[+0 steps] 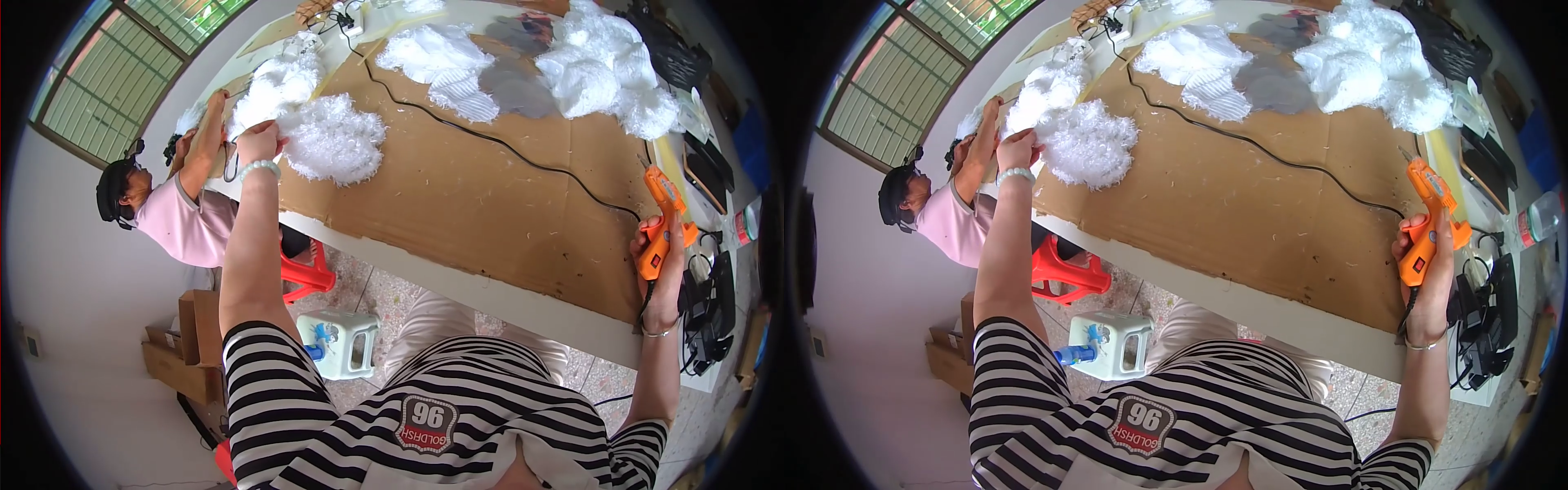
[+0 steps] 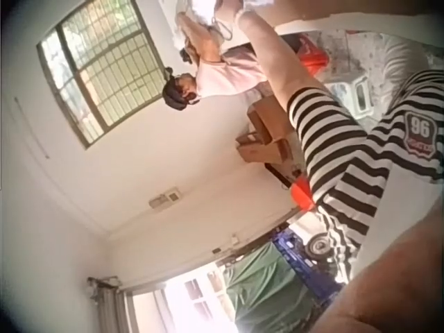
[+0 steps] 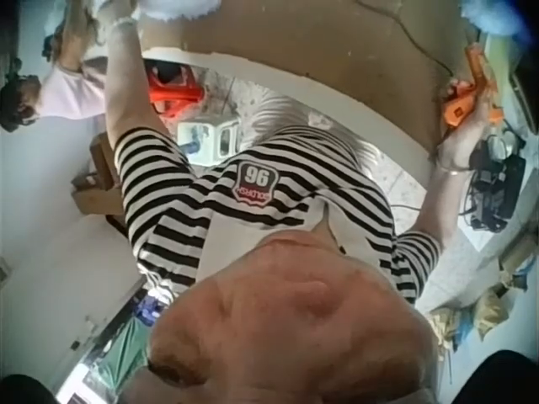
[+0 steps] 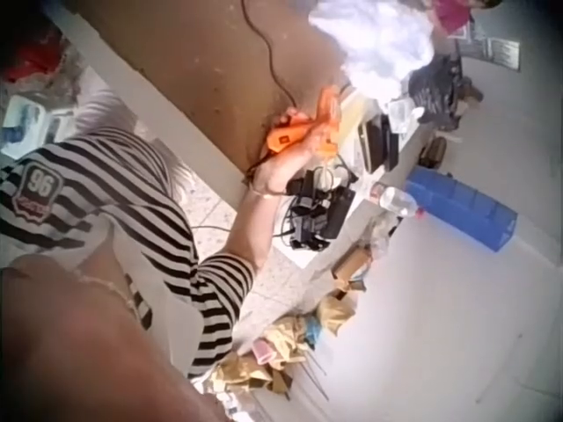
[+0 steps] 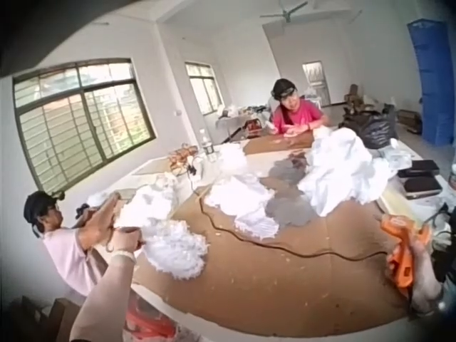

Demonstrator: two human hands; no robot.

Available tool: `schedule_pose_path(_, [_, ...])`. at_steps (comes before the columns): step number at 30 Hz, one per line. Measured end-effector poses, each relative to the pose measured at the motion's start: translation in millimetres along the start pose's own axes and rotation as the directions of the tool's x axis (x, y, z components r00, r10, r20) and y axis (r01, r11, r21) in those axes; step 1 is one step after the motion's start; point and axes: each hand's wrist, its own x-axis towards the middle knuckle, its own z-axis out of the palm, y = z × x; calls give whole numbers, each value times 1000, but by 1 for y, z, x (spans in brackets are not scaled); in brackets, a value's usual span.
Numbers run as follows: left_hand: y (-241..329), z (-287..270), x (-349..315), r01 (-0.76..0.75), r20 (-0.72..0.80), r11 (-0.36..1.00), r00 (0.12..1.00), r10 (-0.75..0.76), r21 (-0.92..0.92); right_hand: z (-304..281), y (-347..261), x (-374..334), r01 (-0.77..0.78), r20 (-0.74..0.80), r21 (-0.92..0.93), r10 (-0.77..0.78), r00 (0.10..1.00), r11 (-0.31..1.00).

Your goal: Using a hot glue gun to attach white stuffing to a cardboard base to create a fluffy object.

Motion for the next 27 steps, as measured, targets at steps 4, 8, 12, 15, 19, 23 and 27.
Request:
schedule_pose_path(4, [-7, -7, 0, 13, 70, 994, 997, -21, 105, 5, -2, -3, -9, 17, -1, 9, 1000, 1000])
schedule_pose_path(8, [-11, -13, 4, -3, 122, 969, 992, -29, 248, 3, -2, -5, -22, 58, 2, 22, 998, 1000])
schedule_pose_path(12, [-18, -24, 11, -266, 156, 734, 964, 216, 625, 0, -1, -3, -15, 53, 0, 15, 999, 1000])
schedule_pose_path(15, [-21, -29, 0, -222, 121, 869, 975, 187, 442, -2, 0, -3, -20, 67, 2, 20, 998, 1000])
schedule_pose_path(19, [-33, -24, -45, -667, 184, 663, 739, 648, 340, 3, 0, -4, -19, 61, 13, 18, 998, 1000])
schedule_pose_path(23, [-16, -3, -108, -862, 443, 263, 457, 771, 432, 5, 0, -6, -14, 60, -26, 16, 998, 1000])
schedule_pose_path(27, [-21, 10, -116, -793, 590, 119, 536, 603, 598, 5, 0, -4, -16, 81, -31, 19, 997, 999])
